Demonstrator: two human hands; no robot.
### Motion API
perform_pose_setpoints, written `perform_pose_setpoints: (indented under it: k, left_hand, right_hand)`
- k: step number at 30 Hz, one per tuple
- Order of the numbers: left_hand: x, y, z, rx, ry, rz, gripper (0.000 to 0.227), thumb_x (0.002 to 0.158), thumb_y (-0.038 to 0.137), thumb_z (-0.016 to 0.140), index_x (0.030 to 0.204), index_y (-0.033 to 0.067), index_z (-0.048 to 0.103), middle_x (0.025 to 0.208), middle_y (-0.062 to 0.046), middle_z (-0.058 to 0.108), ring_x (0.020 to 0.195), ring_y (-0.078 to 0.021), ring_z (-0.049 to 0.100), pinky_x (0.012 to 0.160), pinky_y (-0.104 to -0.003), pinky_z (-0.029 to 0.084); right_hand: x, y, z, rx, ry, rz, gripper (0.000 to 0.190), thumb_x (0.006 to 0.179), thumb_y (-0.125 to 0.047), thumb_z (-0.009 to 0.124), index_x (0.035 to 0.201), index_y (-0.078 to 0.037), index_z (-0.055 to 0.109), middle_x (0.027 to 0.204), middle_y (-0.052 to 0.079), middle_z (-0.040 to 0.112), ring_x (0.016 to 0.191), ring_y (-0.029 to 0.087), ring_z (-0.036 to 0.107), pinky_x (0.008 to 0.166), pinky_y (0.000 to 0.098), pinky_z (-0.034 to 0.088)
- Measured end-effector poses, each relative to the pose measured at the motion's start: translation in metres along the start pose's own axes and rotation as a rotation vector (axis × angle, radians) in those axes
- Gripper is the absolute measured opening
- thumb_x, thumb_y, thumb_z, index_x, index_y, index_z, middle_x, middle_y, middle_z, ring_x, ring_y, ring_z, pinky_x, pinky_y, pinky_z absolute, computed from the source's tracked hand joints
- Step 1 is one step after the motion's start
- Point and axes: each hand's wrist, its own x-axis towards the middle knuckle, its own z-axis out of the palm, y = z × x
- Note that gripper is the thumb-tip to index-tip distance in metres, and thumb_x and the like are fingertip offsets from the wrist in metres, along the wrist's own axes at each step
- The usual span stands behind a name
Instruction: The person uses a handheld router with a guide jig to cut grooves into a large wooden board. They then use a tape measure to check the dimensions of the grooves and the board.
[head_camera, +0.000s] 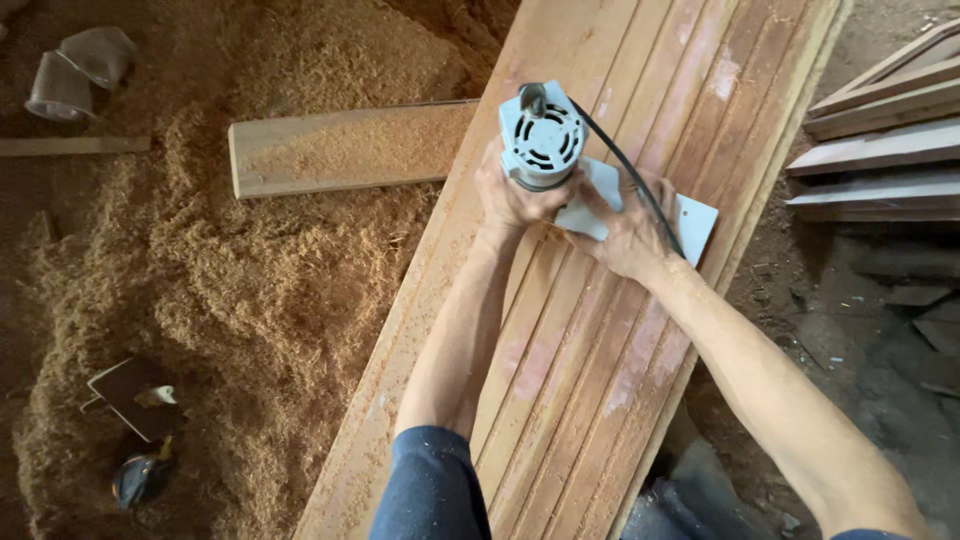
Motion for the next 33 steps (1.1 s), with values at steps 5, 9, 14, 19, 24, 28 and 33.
perform_pose_setpoints:
  k: [5,9,14,19,24,28,33]
  left_hand:
    - [0.006,-0.004,0.009,0.010,-0.016,-0.043,0.068,0.063,0.048,0.091,0.113,0.0094,0.068,0.106,-0.013,0.073,0.098,-0.0330,0.071,0.086,-0.043,0.058]
    - [0.024,-0.006,0.026,0.010,0.001,-0.063,0.068,0.065,0.049,0.090,0.116,0.0102,0.066,0.109,-0.013,0.072,0.100,-0.0335,0.071,0.088,-0.043,0.059]
    - [0.082,-0.014,0.067,0.045,0.038,0.021,0.067,0.064,0.049,0.090,0.114,0.0107,0.067,0.106,-0.011,0.073,0.098,-0.0332,0.071,0.090,-0.045,0.057]
    - [0.143,-0.030,0.124,0.018,-0.034,-0.086,0.069,0.063,0.050,0.088,0.114,0.0081,0.066,0.103,-0.014,0.073,0.097,-0.0347,0.072,0.084,-0.045,0.059]
    - [0.203,-0.048,0.180,0.023,0.018,-0.069,0.077,0.061,0.053,0.089,0.115,0.0057,0.063,0.101,-0.016,0.074,0.094,-0.0341,0.073,0.082,-0.044,0.060]
    - [0.230,-0.063,0.201,-0.109,-0.013,0.000,0.079,0.070,0.058,0.088,0.123,0.0075,0.059,0.106,-0.012,0.075,0.095,-0.0279,0.078,0.085,-0.039,0.065]
    - [0.236,-0.057,0.201,-0.002,0.018,0.031,0.077,0.066,0.055,0.091,0.118,0.0066,0.062,0.103,-0.014,0.076,0.092,-0.0298,0.078,0.082,-0.038,0.063]
  right_hand:
    - [0.007,0.009,-0.001,0.058,0.013,-0.009,0.074,0.078,-0.053,0.083,0.139,-0.015,0.069,0.139,0.023,0.053,0.124,0.041,0.050,0.097,0.0559,0.041]
    - [0.022,0.025,-0.001,0.044,0.064,-0.019,0.068,0.078,-0.052,0.084,0.135,-0.017,0.069,0.134,0.022,0.055,0.123,0.041,0.051,0.097,0.0552,0.042]
    - [0.063,0.078,0.005,0.075,-0.002,0.011,0.076,0.080,-0.049,0.084,0.146,-0.017,0.064,0.130,0.020,0.056,0.119,0.039,0.053,0.095,0.0553,0.043]
    - [0.105,0.152,0.023,-0.048,0.026,-0.029,0.075,0.076,-0.053,0.084,0.141,-0.019,0.065,0.130,0.025,0.055,0.115,0.042,0.055,0.091,0.0545,0.044]
    - [0.145,0.222,0.040,-0.010,0.020,-0.055,0.070,0.091,-0.054,0.078,0.149,-0.019,0.061,0.147,0.014,0.054,0.136,0.035,0.051,0.108,0.0554,0.043]
    - [0.164,0.257,0.052,-0.103,-0.153,0.004,0.076,0.087,-0.068,0.072,0.148,-0.023,0.063,0.140,0.026,0.047,0.124,0.039,0.045,0.101,0.0584,0.038]
    - [0.163,0.265,0.051,-0.025,-0.010,-0.038,0.070,0.100,-0.072,0.068,0.149,-0.022,0.062,0.147,0.021,0.047,0.132,0.040,0.044,0.112,0.0576,0.032]
